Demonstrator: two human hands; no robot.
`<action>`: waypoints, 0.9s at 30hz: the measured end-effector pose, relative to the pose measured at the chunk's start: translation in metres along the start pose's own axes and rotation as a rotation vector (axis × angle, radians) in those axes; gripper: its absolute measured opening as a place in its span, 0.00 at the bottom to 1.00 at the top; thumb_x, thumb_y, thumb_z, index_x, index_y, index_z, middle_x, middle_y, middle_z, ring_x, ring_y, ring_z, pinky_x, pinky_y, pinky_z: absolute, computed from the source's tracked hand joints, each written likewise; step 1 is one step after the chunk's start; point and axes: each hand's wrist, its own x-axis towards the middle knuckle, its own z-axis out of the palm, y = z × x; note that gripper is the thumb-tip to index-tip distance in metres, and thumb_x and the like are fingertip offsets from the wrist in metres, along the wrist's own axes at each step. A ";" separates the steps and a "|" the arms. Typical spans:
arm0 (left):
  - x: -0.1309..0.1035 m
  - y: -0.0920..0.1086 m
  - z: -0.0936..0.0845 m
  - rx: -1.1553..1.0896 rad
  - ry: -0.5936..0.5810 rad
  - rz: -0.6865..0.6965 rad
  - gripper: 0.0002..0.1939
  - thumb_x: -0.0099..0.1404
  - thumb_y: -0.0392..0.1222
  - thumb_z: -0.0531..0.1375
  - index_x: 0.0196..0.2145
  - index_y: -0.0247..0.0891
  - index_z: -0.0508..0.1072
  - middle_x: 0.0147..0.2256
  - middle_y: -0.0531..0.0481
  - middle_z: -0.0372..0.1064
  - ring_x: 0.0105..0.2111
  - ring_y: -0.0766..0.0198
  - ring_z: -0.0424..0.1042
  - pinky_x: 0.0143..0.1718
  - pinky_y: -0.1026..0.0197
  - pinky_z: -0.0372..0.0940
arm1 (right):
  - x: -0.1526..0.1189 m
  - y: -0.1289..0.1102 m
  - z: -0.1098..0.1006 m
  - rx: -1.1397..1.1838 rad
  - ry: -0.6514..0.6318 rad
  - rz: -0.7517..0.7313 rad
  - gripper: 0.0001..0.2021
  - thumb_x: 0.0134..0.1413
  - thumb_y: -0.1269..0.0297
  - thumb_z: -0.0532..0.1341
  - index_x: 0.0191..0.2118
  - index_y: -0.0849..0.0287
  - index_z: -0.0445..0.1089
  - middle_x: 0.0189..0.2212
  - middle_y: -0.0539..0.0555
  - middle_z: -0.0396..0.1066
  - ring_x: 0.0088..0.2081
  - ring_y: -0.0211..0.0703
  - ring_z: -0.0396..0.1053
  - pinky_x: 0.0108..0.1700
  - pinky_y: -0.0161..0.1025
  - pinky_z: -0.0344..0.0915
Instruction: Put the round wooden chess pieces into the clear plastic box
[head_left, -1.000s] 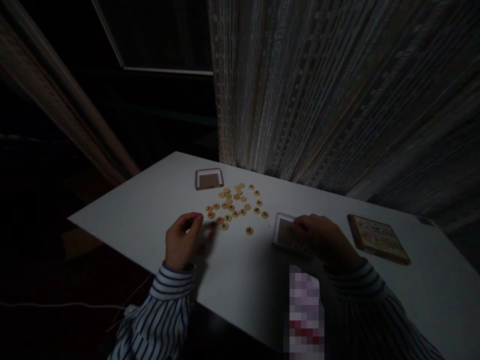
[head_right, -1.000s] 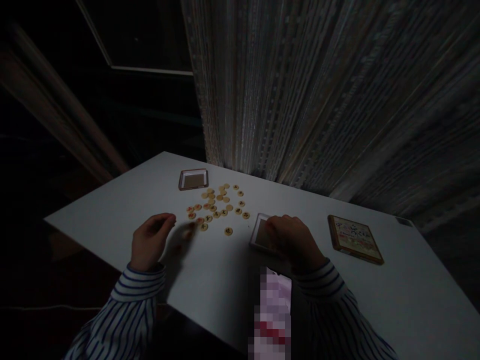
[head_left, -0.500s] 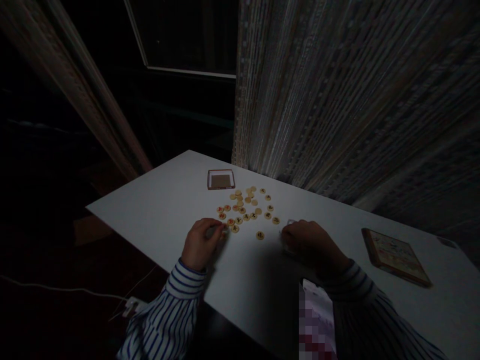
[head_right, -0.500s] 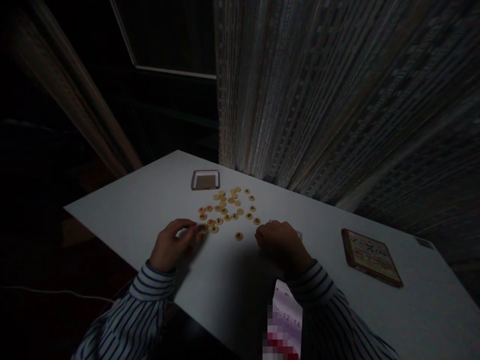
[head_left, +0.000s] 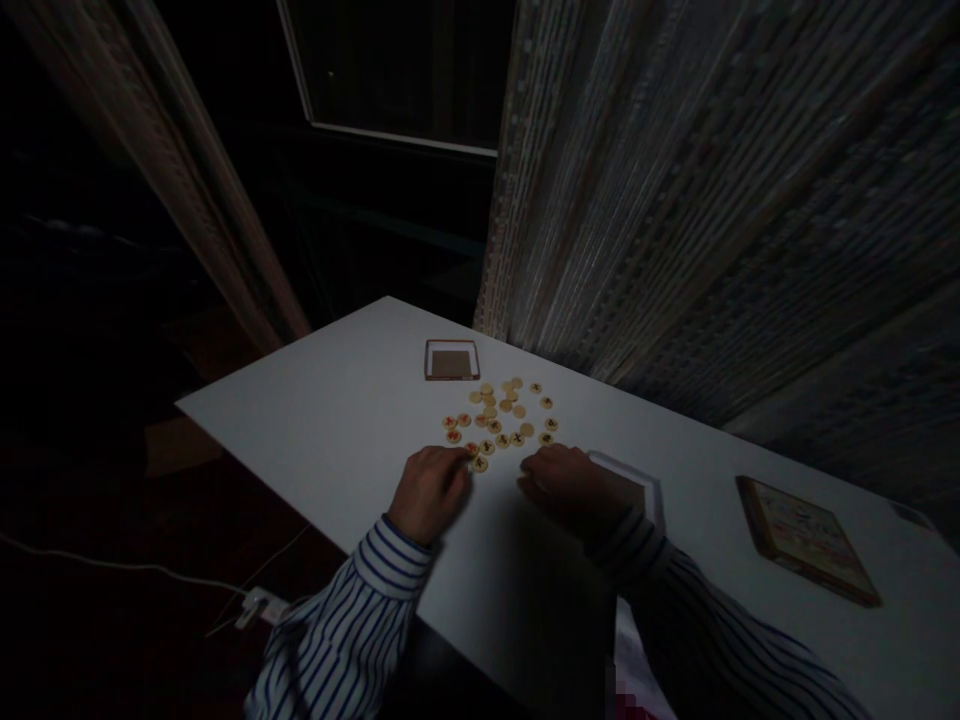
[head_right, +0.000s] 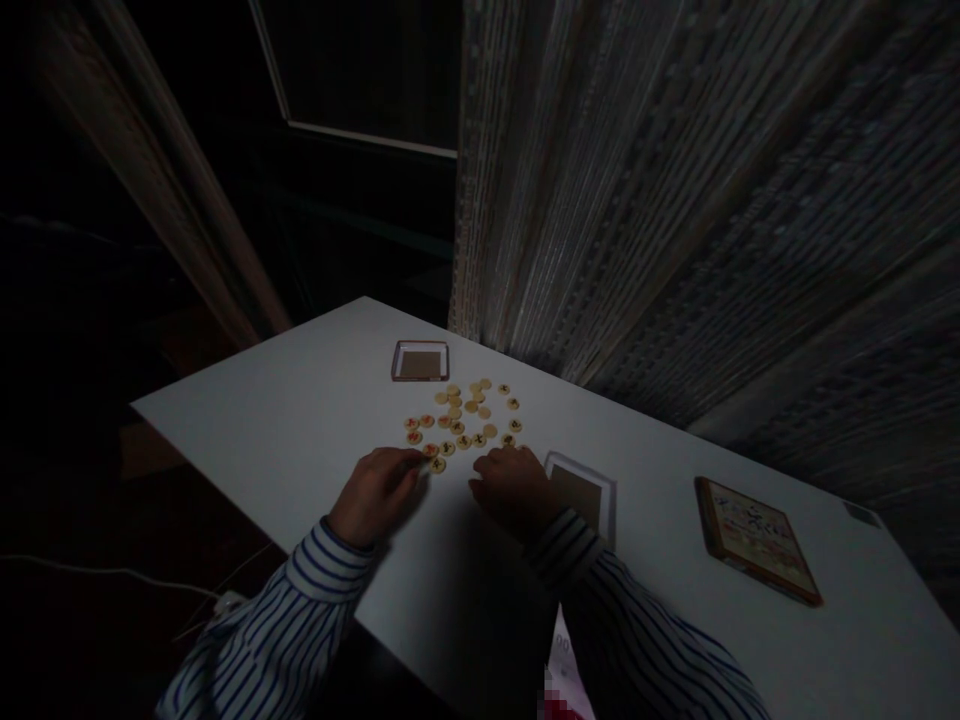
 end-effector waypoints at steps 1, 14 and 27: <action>0.000 0.000 0.002 0.007 -0.001 0.006 0.12 0.58 0.33 0.54 0.40 0.35 0.71 0.36 0.44 0.74 0.37 0.57 0.70 0.41 0.51 0.65 | 0.003 -0.002 0.001 0.004 -0.022 0.002 0.12 0.57 0.60 0.51 0.37 0.60 0.69 0.35 0.56 0.70 0.38 0.44 0.64 0.39 0.40 0.52; 0.000 0.007 0.010 0.081 -0.105 -0.039 0.16 0.60 0.32 0.51 0.46 0.35 0.68 0.38 0.43 0.72 0.42 0.56 0.68 0.52 0.43 0.54 | 0.035 -0.024 0.011 0.022 -0.123 0.072 0.17 0.55 0.57 0.52 0.43 0.61 0.68 0.42 0.60 0.69 0.45 0.50 0.64 0.42 0.43 0.57; 0.003 0.008 0.011 0.103 -0.141 -0.038 0.17 0.60 0.31 0.50 0.46 0.37 0.68 0.39 0.43 0.72 0.43 0.56 0.67 0.54 0.41 0.50 | 0.046 -0.031 0.018 -0.007 -0.126 0.076 0.17 0.56 0.56 0.51 0.41 0.62 0.69 0.40 0.61 0.70 0.44 0.49 0.65 0.41 0.43 0.58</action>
